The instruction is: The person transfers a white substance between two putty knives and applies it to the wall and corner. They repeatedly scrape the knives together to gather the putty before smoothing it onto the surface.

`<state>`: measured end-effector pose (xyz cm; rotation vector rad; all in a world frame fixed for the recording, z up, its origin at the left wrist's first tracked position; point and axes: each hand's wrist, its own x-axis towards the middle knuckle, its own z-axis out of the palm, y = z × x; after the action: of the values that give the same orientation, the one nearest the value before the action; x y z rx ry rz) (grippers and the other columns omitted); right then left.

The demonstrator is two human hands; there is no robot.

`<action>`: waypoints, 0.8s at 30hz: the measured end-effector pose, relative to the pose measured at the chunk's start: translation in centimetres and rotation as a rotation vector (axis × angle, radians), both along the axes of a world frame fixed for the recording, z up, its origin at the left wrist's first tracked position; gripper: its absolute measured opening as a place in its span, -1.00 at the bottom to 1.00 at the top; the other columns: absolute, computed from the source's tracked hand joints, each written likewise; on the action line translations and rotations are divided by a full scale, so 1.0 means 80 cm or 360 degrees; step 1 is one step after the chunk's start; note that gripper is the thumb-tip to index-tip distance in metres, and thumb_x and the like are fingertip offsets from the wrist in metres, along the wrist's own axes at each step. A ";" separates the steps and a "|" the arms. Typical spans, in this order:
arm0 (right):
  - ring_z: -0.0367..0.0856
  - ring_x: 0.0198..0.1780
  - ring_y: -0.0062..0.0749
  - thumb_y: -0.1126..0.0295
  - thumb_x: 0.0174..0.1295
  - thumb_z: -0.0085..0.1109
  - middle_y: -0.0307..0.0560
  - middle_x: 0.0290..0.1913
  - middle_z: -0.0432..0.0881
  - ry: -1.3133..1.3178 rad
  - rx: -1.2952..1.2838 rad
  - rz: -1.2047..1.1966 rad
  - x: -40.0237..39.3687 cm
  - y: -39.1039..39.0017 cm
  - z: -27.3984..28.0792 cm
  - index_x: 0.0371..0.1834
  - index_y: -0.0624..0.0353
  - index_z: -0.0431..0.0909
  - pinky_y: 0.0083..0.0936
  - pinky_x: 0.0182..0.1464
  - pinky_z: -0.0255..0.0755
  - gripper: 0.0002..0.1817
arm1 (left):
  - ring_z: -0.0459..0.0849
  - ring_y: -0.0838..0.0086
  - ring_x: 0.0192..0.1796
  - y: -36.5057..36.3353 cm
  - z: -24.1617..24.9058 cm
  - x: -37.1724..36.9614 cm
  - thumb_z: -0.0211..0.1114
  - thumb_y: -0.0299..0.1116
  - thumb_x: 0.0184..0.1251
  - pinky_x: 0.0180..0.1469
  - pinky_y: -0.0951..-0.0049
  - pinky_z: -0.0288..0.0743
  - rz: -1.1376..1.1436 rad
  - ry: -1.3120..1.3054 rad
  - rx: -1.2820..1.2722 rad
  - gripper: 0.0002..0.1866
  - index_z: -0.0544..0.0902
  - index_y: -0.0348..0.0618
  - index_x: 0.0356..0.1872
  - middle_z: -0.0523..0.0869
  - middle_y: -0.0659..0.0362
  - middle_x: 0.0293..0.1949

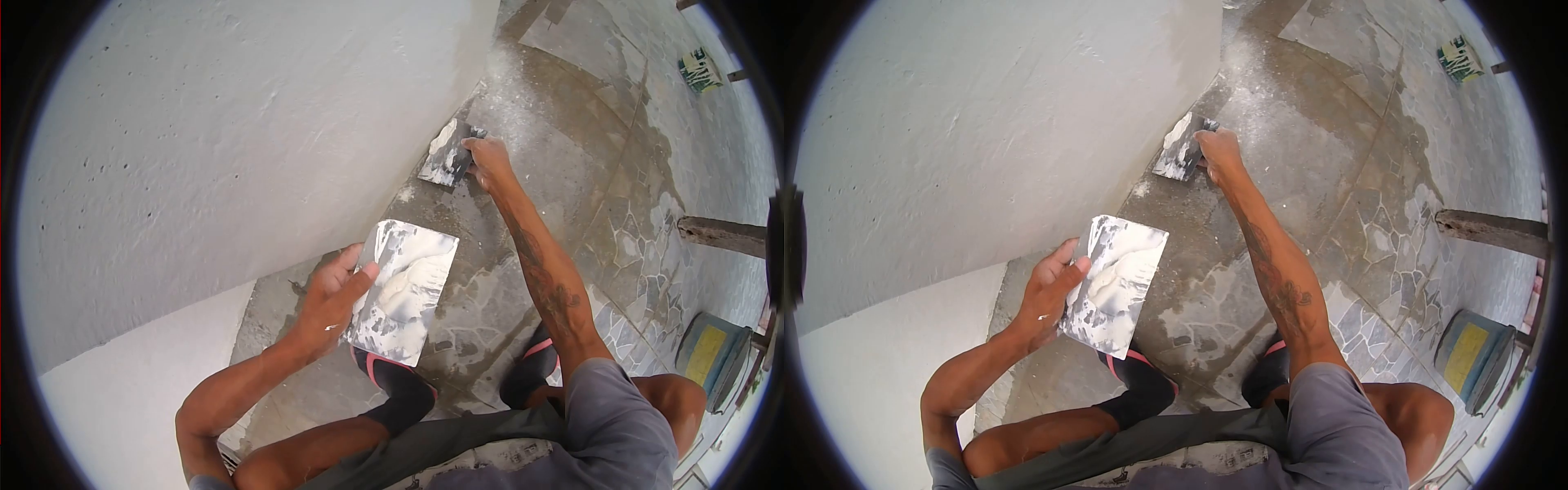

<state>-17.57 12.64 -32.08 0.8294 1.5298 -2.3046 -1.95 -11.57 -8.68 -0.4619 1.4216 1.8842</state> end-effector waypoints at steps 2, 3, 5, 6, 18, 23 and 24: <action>0.66 -0.38 -0.28 0.56 0.14 0.08 -0.05 -0.31 0.61 0.0001 0.0028 -0.0024 0.000 -0.003 0.003 -0.17 0.40 0.52 -0.23 -0.34 0.64 -0.80 | 0.54 0.52 0.18 0.000 0.002 0.000 0.09 -0.33 0.55 0.26 0.47 0.39 0.0003 -0.0006 0.0007 -0.51 0.29 -0.41 0.36 0.56 0.02 0.20; 0.66 -0.38 -0.28 0.56 0.13 0.08 -0.05 -0.32 0.61 0.0002 0.0044 -0.0035 0.001 -0.006 0.004 -0.17 0.40 0.52 -0.23 -0.33 0.65 -0.80 | 0.54 0.52 0.18 -0.001 0.002 0.001 0.09 -0.33 0.55 0.25 0.47 0.40 0.0001 -0.0008 0.0005 -0.51 0.29 -0.40 0.36 0.56 0.03 0.20; 0.66 -0.40 -0.29 0.56 0.13 0.07 -0.07 -0.33 0.60 0.0022 0.0032 -0.0039 0.001 -0.008 0.004 -0.18 0.39 0.52 -0.24 -0.35 0.65 -0.80 | 0.55 0.52 0.17 -0.001 0.003 0.001 0.09 -0.33 0.55 0.25 0.48 0.40 -0.0001 -0.0015 -0.0004 -0.51 0.30 -0.39 0.36 0.57 0.03 0.19; 0.66 -0.40 -0.29 0.56 0.13 0.06 -0.07 -0.33 0.60 0.0031 0.0026 -0.0042 0.000 -0.009 0.004 -0.18 0.39 0.52 -0.25 -0.35 0.65 -0.80 | 0.59 0.54 0.11 0.000 0.001 0.002 0.11 -0.30 0.54 0.18 0.49 0.46 0.0010 0.0002 -0.0022 -0.50 0.31 -0.38 0.35 0.60 0.04 0.15; 0.62 -0.24 -0.32 0.50 0.18 0.14 -0.11 -0.31 0.55 -0.0002 0.0143 0.0076 0.005 -0.021 0.039 -0.20 0.30 0.51 -0.10 -0.12 0.62 -0.85 | 0.57 0.56 0.11 -0.006 0.001 0.019 0.10 -0.33 0.55 0.19 0.52 0.43 -0.0030 0.0035 -0.0104 -0.50 0.29 -0.39 0.37 0.59 0.07 0.16; 0.63 -0.14 -0.25 0.47 0.21 0.10 -0.04 -0.18 0.60 0.0081 0.0045 0.0164 -0.002 -0.023 0.040 -0.08 0.38 0.51 -0.06 0.00 0.59 -0.75 | 0.58 0.55 0.09 -0.004 0.007 0.022 0.09 -0.33 0.55 0.17 0.52 0.44 -0.0058 0.0042 -0.0157 -0.53 0.32 -0.37 0.35 0.60 0.07 0.13; 0.64 -0.13 -0.23 0.47 0.22 0.08 -0.02 -0.15 0.61 0.0111 0.0037 0.0178 -0.001 -0.026 0.046 -0.04 0.41 0.51 -0.06 0.01 0.59 -0.71 | 0.58 0.55 0.09 -0.004 0.006 0.028 0.09 -0.33 0.55 0.17 0.52 0.44 -0.0044 0.0051 -0.0157 -0.53 0.32 -0.37 0.34 0.61 0.07 0.13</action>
<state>-17.64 10.58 -28.43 0.6583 1.5924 -2.2612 0.32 -11.93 -8.18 -0.4586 1.5397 1.8128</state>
